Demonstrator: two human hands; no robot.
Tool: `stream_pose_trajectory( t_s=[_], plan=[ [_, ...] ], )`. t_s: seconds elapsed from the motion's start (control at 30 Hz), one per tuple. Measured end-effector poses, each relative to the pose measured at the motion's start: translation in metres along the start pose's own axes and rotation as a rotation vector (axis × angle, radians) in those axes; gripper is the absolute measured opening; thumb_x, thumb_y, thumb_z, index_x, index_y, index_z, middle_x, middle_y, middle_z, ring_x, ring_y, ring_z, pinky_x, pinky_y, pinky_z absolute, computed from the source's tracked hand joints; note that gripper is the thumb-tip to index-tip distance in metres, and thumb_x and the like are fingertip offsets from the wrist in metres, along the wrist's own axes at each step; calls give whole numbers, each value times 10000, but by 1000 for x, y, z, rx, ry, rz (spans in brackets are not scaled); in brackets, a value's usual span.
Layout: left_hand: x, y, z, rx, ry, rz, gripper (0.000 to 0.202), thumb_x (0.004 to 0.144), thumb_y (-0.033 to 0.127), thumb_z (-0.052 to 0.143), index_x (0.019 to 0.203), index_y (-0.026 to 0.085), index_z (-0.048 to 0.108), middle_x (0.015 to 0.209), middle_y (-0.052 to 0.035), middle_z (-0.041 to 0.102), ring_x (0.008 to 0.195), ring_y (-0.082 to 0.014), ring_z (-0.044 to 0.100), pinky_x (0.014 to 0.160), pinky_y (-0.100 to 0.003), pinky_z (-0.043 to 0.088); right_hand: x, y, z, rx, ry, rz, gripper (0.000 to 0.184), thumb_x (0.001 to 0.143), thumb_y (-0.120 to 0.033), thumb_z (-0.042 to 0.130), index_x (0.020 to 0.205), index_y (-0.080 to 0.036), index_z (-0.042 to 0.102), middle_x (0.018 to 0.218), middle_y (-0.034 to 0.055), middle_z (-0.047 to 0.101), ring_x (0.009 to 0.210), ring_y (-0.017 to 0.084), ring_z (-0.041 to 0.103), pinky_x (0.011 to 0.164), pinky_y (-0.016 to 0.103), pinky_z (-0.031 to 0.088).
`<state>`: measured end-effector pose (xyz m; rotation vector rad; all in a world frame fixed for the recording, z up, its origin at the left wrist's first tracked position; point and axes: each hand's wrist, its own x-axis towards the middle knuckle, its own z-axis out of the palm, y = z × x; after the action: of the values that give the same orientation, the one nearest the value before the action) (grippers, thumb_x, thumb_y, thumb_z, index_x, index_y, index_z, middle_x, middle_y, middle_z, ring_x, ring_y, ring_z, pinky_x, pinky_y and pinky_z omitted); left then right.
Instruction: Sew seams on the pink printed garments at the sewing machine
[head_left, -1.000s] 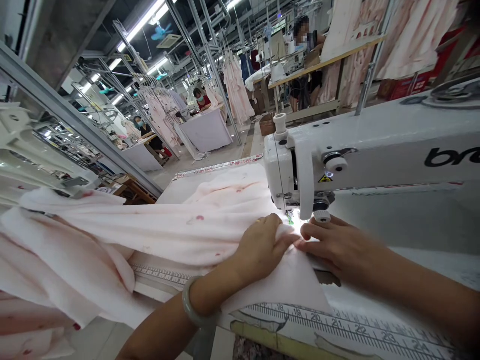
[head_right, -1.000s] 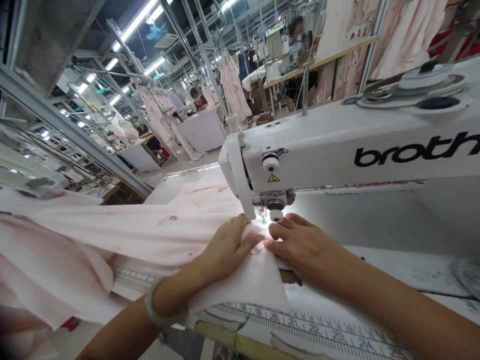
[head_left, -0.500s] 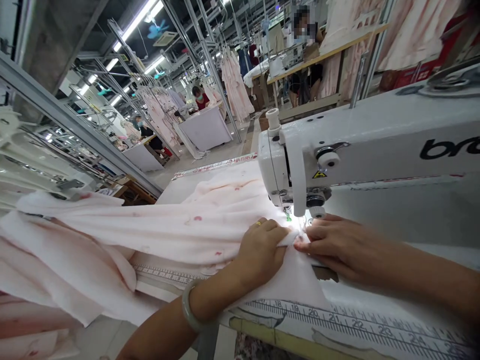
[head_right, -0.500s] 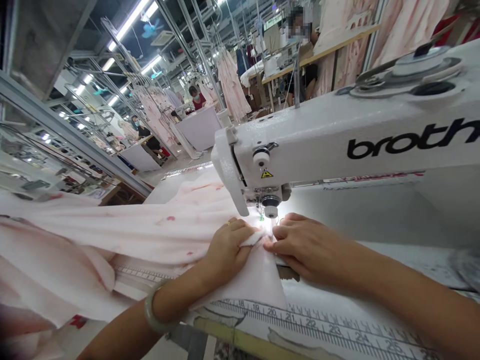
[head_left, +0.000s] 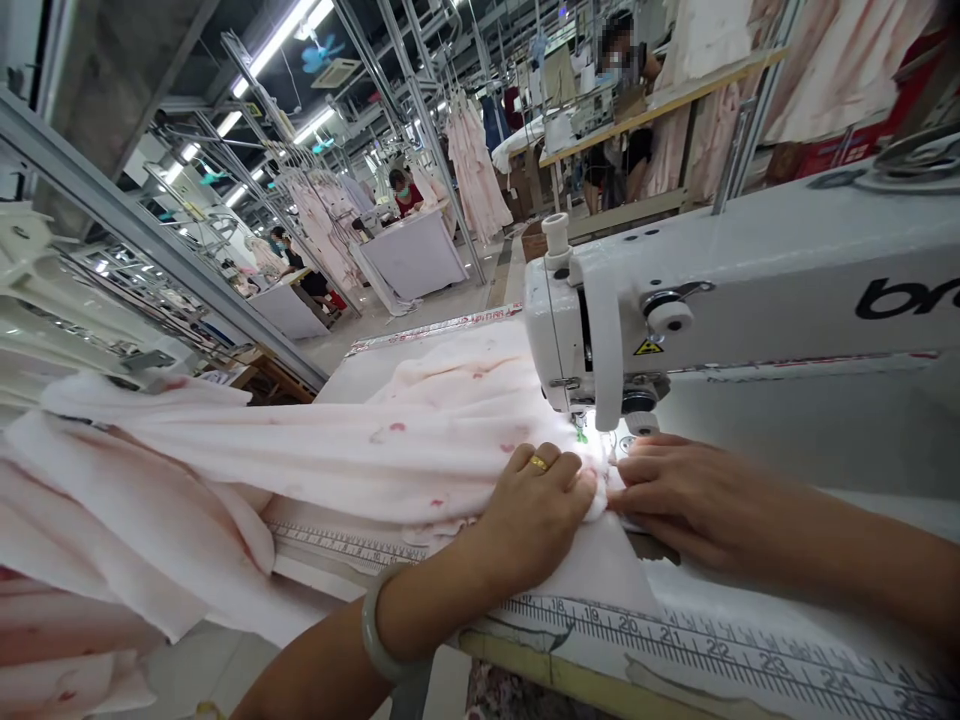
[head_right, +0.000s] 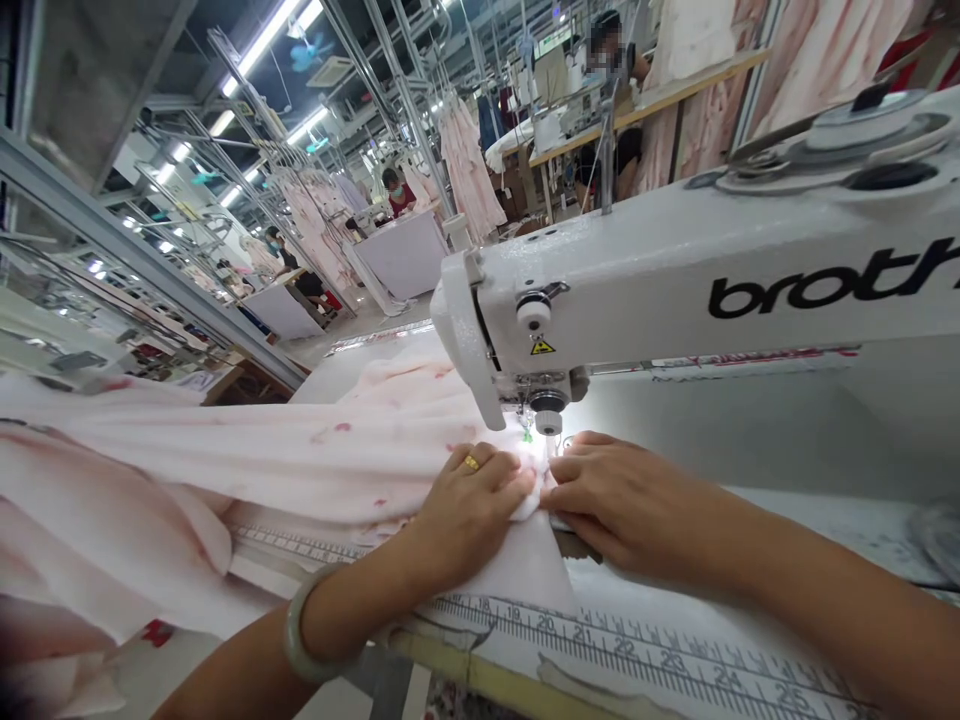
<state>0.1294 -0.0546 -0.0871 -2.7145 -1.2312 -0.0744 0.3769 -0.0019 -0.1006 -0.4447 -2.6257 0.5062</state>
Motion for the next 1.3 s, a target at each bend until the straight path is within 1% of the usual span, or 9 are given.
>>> stream_pose_trajectory(
  t_s=[0.1,0.27,0.47,0.57,0.77,0.97,1.07,1.13,1.3],
  plan=[
    [-4,0,-3,-35,-28,8,342,1105,100,541,1407,145,695,1321,-134,755,1205,-293,687,1057,-446,571,2,0,2,-105,116,-57,380,1209,-241,440,928,-237,696,895,12,717,817,205,658,853,385,498],
    [-10,-4,5,-65,3,72,325,1127,85,486,1375,103,697,1288,-139,778,1197,-271,726,1098,-407,584,2,7,12,-286,286,-118,306,1219,-257,437,1299,-202,727,1271,69,823,1069,214,767,928,395,561],
    [2,-20,16,23,87,179,305,1180,132,477,1354,101,725,1333,-139,796,1259,-254,737,1109,-386,599,2,13,16,-402,266,-87,461,1237,-245,337,1150,-259,790,1228,40,861,952,231,816,870,443,570],
    [16,-33,19,66,59,188,299,1180,122,478,1310,103,746,1277,-128,807,1206,-247,749,1056,-372,605,-1,15,16,-470,256,0,519,1252,-290,297,1193,-284,813,1189,36,873,917,246,834,967,506,575],
    [27,-47,24,41,93,214,280,1176,134,484,1232,107,757,1225,-125,807,1199,-252,736,1117,-379,573,-8,28,24,-443,267,41,357,1210,-373,453,1413,-306,739,1169,32,873,918,320,833,1026,618,557],
    [23,-44,21,54,107,195,283,1167,124,472,1223,116,750,1124,-113,788,1149,-246,723,1078,-368,570,0,16,10,-401,278,-91,376,1228,-279,407,1195,-256,781,1142,49,866,868,249,789,866,472,577],
    [20,-37,13,127,76,175,272,1168,133,474,1232,121,738,1114,-113,782,1140,-253,717,1078,-388,563,4,6,7,-355,291,-235,319,1216,-201,456,1333,-191,752,1231,70,857,1082,234,798,1014,431,565],
    [15,-29,5,202,92,140,250,1157,129,489,1229,123,728,1152,-123,778,1175,-268,708,1089,-401,554,7,-1,9,-303,282,-307,338,1222,-172,430,1296,-154,760,1218,88,860,1159,222,789,1096,402,546],
    [-9,-13,-17,307,233,-43,186,1068,52,550,1118,135,709,1022,-98,735,944,-258,675,904,-381,561,10,-17,13,-169,272,-313,411,1202,-114,398,1139,-165,800,1066,69,862,997,202,802,1043,370,595]
  ],
)
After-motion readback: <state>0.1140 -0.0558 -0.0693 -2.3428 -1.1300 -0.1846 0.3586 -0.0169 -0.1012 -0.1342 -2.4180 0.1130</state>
